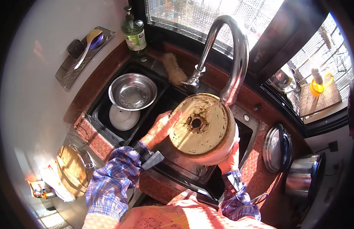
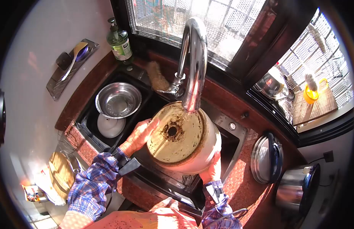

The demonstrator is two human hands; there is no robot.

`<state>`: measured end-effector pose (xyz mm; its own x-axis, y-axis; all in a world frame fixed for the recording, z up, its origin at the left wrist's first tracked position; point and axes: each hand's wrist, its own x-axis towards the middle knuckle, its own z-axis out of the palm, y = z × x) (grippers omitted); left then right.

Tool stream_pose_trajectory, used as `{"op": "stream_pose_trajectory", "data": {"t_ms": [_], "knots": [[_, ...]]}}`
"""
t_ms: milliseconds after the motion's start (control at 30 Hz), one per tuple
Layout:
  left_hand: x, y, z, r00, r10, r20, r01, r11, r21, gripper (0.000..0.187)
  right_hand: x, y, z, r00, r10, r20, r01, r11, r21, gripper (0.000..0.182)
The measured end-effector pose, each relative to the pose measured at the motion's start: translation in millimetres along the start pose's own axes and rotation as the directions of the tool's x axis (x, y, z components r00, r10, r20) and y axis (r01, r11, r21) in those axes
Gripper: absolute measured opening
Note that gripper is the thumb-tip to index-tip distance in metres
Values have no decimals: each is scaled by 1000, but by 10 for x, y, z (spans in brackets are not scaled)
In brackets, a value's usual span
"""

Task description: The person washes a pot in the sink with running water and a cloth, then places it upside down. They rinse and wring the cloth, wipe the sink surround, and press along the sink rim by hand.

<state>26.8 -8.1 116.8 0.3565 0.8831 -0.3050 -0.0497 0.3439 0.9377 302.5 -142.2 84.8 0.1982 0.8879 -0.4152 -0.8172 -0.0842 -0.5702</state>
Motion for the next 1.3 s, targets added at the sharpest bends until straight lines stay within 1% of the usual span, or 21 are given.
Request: {"op": "stream_pose_trajectory", "data": {"t_ms": [33, 67, 100, 133, 233, 300, 367, 433, 533, 600, 700, 767, 800, 867, 933, 1033, 1100, 1133, 1233, 1267, 1300], "knots": [[-7, -30, -22, 1000, -2, 0, 2, 1000, 0, 52, -2, -1, 8, 999, 4, 42, -3, 1000, -21, 58], [-13, -54, -48, 991, 107, -84, -71, 934, 349, 44, 9, -15, 5, 998, 11, 58, -11, 1000, -6, 58], [-34, -36, -64, 964, 235, -124, -97, 746, 658, 37, 28, -40, 4, 998, 13, 60, -13, 1000, -6, 58], [-77, -42, -89, 940, 336, -66, -179, 647, 742, 24, 37, -71, 5, 997, 10, 78, -3, 996, -92, 57], [-63, -80, -183, 919, 310, -244, -76, 746, 661, 29, -64, -176, 351, 994, -59, 94, 81, 967, -243, 51], [-90, 85, -232, 909, 385, -160, -192, 727, 659, 29, -144, -229, 668, 961, 92, 261, 149, 623, -768, 40], [-140, 269, -203, 923, 369, -110, -224, 745, 628, 30, -111, -41, 832, 866, 169, 472, 424, 256, -869, 30], [-199, 376, -140, 902, 427, -67, -289, 711, 641, 35, -30, 258, 809, 676, 148, 722, 737, -143, -661, 26], [-246, 413, -92, 985, 67, -156, 78, 638, 766, 61, 57, 442, 777, 533, 261, 805, 846, -186, -500, 27], [-199, 251, -151, 979, -18, -202, 171, 605, 777, 54, 19, 564, 692, 454, 348, 820, 886, -274, -375, 26], [-146, 27, -223, 956, -180, -230, 289, 695, 659, 35, -19, 653, 640, 486, 354, 799, 869, -297, -396, 23], [-141, -211, -282, 975, 51, -216, 132, 651, 747, 30, -49, 687, 560, 517, 378, 768, 853, -294, -430, 24], [-176, -265, -277, 974, 122, -190, 72, 631, 772, 31, -76, 662, 539, 533, 381, 755, 845, -198, -496, 27], [-212, -320, -292, 974, 121, -190, 77, 613, 786, 30, -44, 624, 451, 547, 383, 744, 825, -98, -556, 31], [-230, -298, -296, 978, 102, -180, 89, 576, 812, 27, 43, 570, 301, 622, 411, 667, 666, 171, -726, 36], [-234, -280, -327, 983, 143, -120, 20, 558, 830, 25, 327, 444, 259, 850, 415, 324, 139, 417, -898, 35], [-247, -243, -233, 983, 105, -152, 79, 504, 860, 22, 510, 409, 438, 894, 331, 302, 124, 466, -876, 36], [-244, -313, -191, 976, 191, -101, -3, 480, 877, 21, 594, 472, 547, 913, 336, 230, 33, 501, -865, 40], [-277, -444, 18, 904, 423, 52, -231, 384, 894, 21, 1231, 1061, 197, 900, 224, 374, 257, 420, -870, 43], [-293, -378, 122, 892, 444, 84, -284, 406, 868, 20, 1555, 1415, -207, 841, 245, 483, 482, 69, -874, 37], [-235, -545, 115, 875, 452, 176, -332, 293, 897, 22, 1687, 1600, -306, 825, 254, 504, 509, 52, -859, 29]]}}
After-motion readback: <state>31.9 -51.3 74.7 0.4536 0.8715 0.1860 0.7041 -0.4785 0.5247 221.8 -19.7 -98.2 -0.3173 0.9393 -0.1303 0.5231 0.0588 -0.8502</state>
